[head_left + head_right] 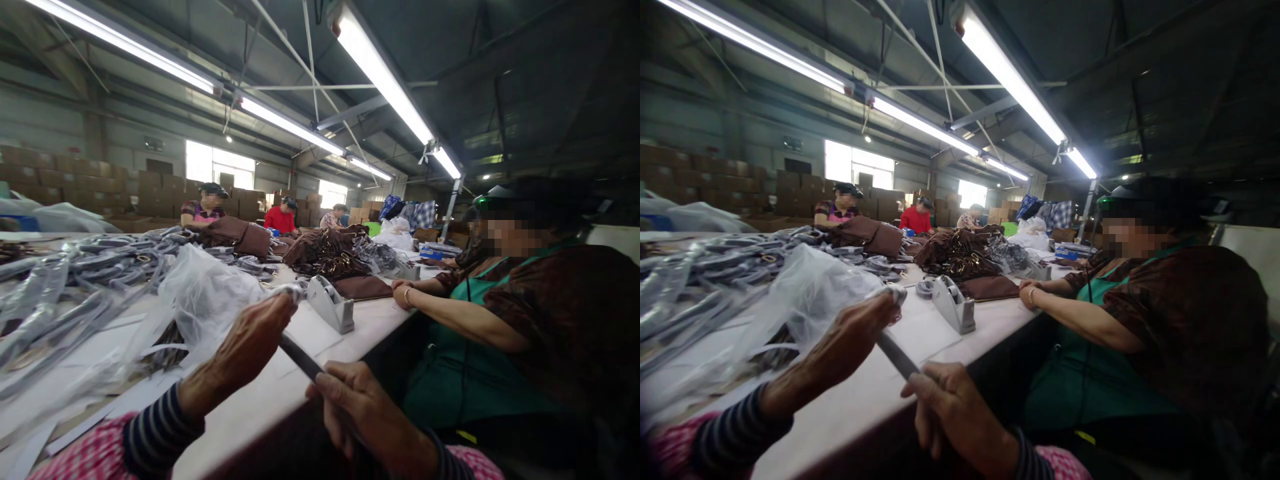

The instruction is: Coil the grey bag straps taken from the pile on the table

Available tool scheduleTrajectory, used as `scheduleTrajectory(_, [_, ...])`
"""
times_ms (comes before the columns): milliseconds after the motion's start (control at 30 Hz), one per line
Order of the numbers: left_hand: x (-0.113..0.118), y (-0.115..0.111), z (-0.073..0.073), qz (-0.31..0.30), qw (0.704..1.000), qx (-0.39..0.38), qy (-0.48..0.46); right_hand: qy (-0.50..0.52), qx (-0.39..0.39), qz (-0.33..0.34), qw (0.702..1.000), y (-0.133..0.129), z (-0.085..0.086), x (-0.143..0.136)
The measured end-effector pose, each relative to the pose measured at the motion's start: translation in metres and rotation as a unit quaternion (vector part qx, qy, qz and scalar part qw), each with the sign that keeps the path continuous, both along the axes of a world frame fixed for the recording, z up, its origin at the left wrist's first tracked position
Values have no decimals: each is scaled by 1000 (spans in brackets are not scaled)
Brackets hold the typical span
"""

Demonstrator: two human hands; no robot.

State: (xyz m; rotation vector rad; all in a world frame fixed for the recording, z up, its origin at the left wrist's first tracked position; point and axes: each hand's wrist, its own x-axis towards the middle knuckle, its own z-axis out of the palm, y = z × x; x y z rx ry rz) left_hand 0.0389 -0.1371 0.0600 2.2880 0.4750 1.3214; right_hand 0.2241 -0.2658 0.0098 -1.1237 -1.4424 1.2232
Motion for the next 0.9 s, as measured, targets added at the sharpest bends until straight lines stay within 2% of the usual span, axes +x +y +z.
scheduleTrajectory(67, [-15, -7, -20, -33, 991, 62, 111, -21, 11, -20, 1000, -2, 28, 24])
scheduleTrajectory(100, [-21, -15, -27, -53, 987, 52, 141, -27, 26, -31, 999, 2, 42, 34])
scheduleTrajectory(167, [-28, -36, -32, -77, 984, -25, 159, -48, 62, -54, 995, 18, 60, 49])
scheduleTrajectory(233, [-27, -57, -28, -86, 975, -153, 133, -79, 113, -83, 987, 40, 65, 54])
scheduleTrajectory(300, [-19, -70, -19, -92, 954, -268, 99, -93, 185, -139, 968, 60, 57, 45])
scheduleTrajectory(400, [-2, -71, 2, -137, 904, -404, -8, -37, 275, -226, 934, 69, 30, 8])
scheduleTrajectory(467, [7, -63, 18, -169, 850, -484, -121, 6, 282, -238, 930, 60, 6, -22])
scheduleTrajectory(533, [14, -53, 33, -176, 800, -532, -214, 5, 265, -249, 931, 46, -18, -48])
scheduleTrajectory(600, [19, -46, 44, -171, 782, -538, -263, -33, 254, -261, 931, 35, -37, -62])
scheduleTrajectory(667, [24, -42, 46, -162, 797, -510, -278, -42, 213, -228, 949, 29, -45, -63])
scheduleTrajectory(700, [26, -40, 43, -154, 820, -478, -274, -27, 174, -187, 966, 27, -45, -59])
scheduleTrajectory(733, [27, -37, 38, -135, 855, -428, -258, -2, 128, -133, 983, 25, -42, -52])
scheduleTrajectory(767, [27, -33, 31, -106, 899, -358, -229, 23, 81, -77, 994, 24, -35, -44])
scheduleTrajectory(833, [22, -23, 13, -30, 978, -168, -120, 46, 15, 6, 999, 20, -13, -23])
scheduleTrajectory(867, [19, -17, 4, -1, 997, -66, -45, 37, 2, 20, 999, 20, 1, -11])
scheduleTrajectory(900, [14, -11, -4, 15, 999, 21, 34, 11, 2, 14, 1000, 20, 15, 1])
